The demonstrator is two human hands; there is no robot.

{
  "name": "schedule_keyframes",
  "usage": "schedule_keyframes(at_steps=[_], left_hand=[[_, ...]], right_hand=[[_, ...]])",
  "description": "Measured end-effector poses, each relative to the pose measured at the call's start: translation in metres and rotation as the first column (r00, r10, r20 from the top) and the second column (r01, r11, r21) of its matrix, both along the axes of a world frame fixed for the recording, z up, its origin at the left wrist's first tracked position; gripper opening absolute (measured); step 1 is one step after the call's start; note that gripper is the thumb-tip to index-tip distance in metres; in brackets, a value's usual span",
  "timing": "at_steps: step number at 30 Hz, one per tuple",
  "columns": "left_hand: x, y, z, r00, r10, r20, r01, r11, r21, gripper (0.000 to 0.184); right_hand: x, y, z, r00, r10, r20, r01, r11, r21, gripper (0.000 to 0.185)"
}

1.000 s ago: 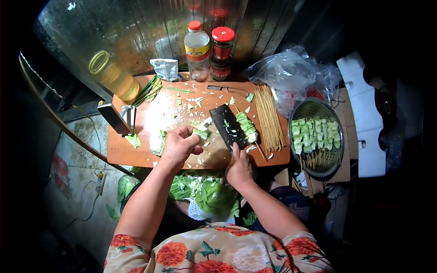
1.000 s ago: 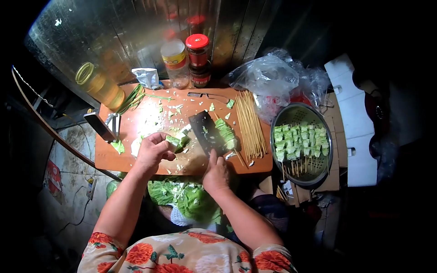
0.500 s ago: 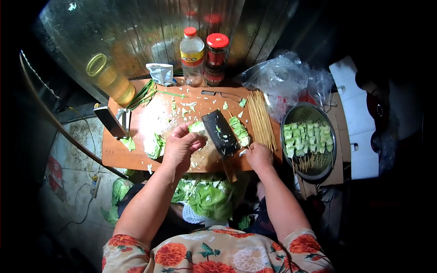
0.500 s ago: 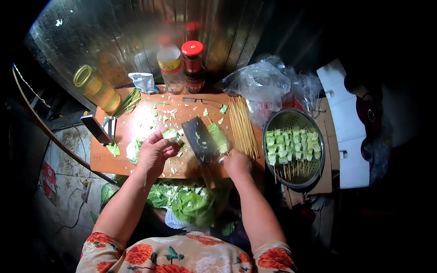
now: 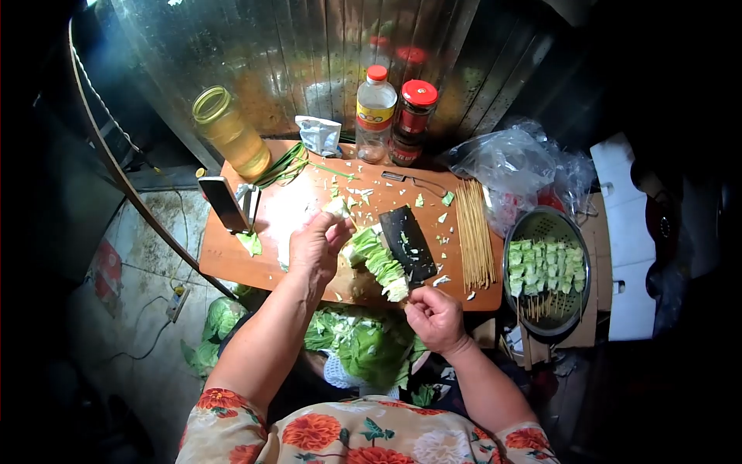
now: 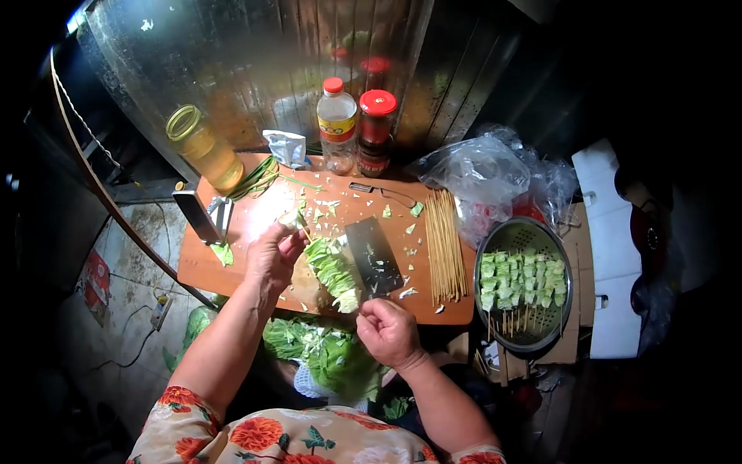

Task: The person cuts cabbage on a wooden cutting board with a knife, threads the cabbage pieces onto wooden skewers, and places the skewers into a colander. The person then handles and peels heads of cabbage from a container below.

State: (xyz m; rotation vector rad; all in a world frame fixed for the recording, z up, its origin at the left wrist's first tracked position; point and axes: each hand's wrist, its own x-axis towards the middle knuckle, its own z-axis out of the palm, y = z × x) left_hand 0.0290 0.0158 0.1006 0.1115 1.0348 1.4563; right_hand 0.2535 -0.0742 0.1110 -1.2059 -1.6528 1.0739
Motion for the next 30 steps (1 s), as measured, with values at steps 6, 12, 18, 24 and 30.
schedule_keyframes(at_steps=[6,12,18,24,30], left_hand=[[-0.003,0.000,0.005,0.999,0.032,-0.003,-0.032,0.999,0.009,0.016],[-0.008,0.001,0.016,0.995,-0.025,-0.095,0.032,0.997,0.072,0.023],[-0.014,0.004,0.019,0.944,-0.091,-0.317,0.149,0.975,0.164,0.037],[-0.017,0.003,0.016,0.841,-0.146,-0.521,0.325,0.907,0.270,0.037],[-0.014,-0.002,0.028,0.888,-0.240,-0.392,0.380,0.864,0.331,0.030]], right_hand=[[-0.002,0.002,0.010,0.998,0.017,0.065,-0.018,1.000,0.016,0.007],[-0.007,0.002,0.009,0.999,0.020,0.043,-0.020,1.000,-0.003,0.006],[-0.013,-0.002,0.012,1.000,0.003,-0.016,-0.004,0.995,-0.098,0.006],[-0.012,-0.005,0.016,0.995,0.007,-0.098,-0.024,0.985,-0.170,0.007],[-0.010,-0.011,0.019,0.989,-0.015,-0.144,-0.013,0.982,-0.189,0.009]])
